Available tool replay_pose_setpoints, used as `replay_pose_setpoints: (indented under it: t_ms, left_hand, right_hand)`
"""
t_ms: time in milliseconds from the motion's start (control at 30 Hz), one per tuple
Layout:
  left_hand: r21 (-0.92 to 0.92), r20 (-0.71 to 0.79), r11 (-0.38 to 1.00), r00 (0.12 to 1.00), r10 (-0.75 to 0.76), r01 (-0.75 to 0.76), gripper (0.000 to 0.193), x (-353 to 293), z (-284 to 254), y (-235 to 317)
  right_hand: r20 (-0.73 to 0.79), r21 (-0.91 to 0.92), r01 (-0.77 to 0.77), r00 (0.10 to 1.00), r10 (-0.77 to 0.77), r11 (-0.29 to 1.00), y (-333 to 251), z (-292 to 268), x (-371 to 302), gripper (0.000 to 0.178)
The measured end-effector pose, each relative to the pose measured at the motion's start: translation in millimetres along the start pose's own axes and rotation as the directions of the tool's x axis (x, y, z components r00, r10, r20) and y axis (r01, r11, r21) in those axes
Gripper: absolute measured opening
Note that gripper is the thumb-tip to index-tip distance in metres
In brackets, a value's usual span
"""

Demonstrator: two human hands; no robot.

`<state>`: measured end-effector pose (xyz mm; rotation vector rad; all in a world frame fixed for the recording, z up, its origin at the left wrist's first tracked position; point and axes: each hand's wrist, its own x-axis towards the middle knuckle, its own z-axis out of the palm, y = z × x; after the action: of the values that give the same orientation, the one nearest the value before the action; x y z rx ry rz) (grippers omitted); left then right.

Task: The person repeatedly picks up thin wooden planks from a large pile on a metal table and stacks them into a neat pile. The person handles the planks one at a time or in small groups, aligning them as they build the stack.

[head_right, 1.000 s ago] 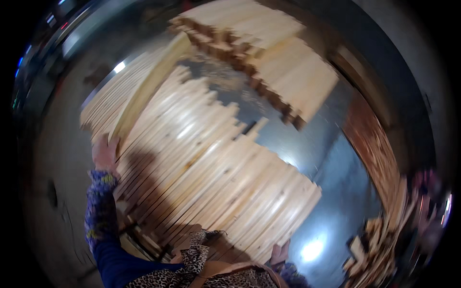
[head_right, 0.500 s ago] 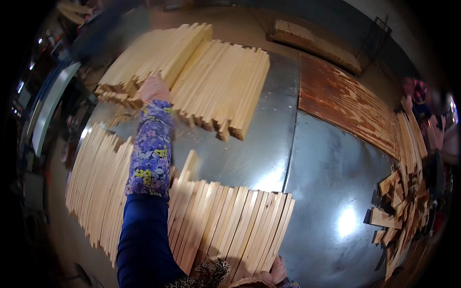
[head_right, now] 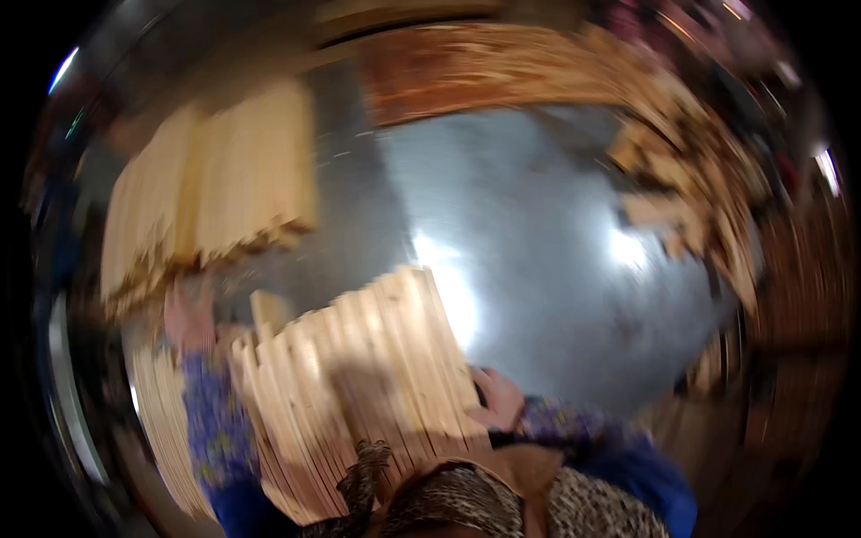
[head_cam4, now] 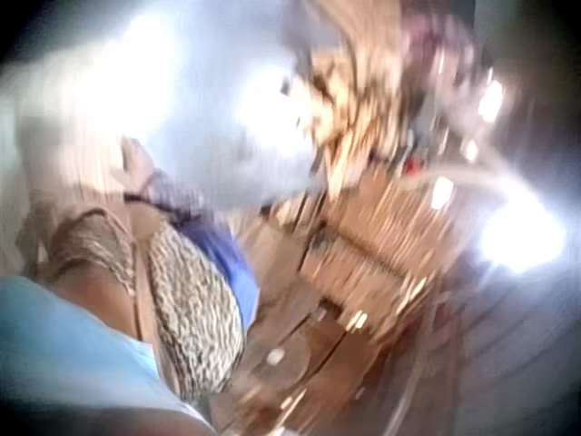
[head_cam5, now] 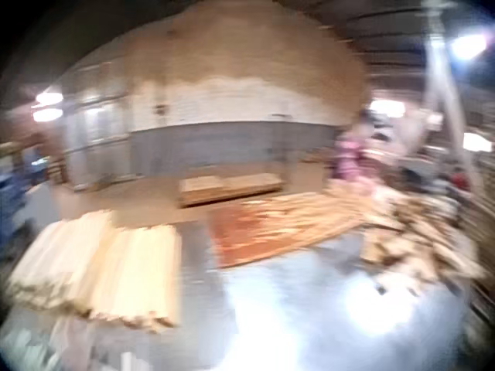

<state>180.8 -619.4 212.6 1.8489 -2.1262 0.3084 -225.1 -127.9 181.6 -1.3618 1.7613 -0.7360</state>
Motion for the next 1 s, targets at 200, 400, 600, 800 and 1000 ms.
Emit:
replay_pose_setpoints:
  t_ms: [200,400,600,800,1000]
  left_hand:
    - [-0.390,0.251,0.915,0.968,0.001,0.100,0.071,-171.2,-80.7,42.1]
    - [-0.313,0.303,0.948,0.939,0.162,-0.063,0.072,-240.6,-158.9,142.3]
    - [-0.258,0.356,0.965,0.923,0.146,-0.053,0.067,-348.1,-224.5,232.7]
    - [-0.417,0.713,0.728,0.693,-0.109,0.544,0.066,-478.1,-243.5,415.6]
    - [-0.671,0.272,0.725,0.859,0.433,-0.153,0.069,-458.0,-221.6,666.3]
  right_hand:
    - [0.078,0.028,-0.051,0.996,0.049,0.998,2.0,5.3,3.0,0.100]
    - [0.139,0.161,-0.017,0.990,-0.005,0.987,34.5,0.5,-2.9,0.087]
    - [-0.177,-0.585,0.189,0.920,-0.351,0.789,239.5,-145.0,-22.7,0.043]
    - [-0.721,0.523,0.217,0.629,0.291,0.824,493.3,-420.8,39.2,0.036]
    - [-0.284,0.953,0.129,0.692,0.664,0.273,424.7,-484.6,16.0,0.047]
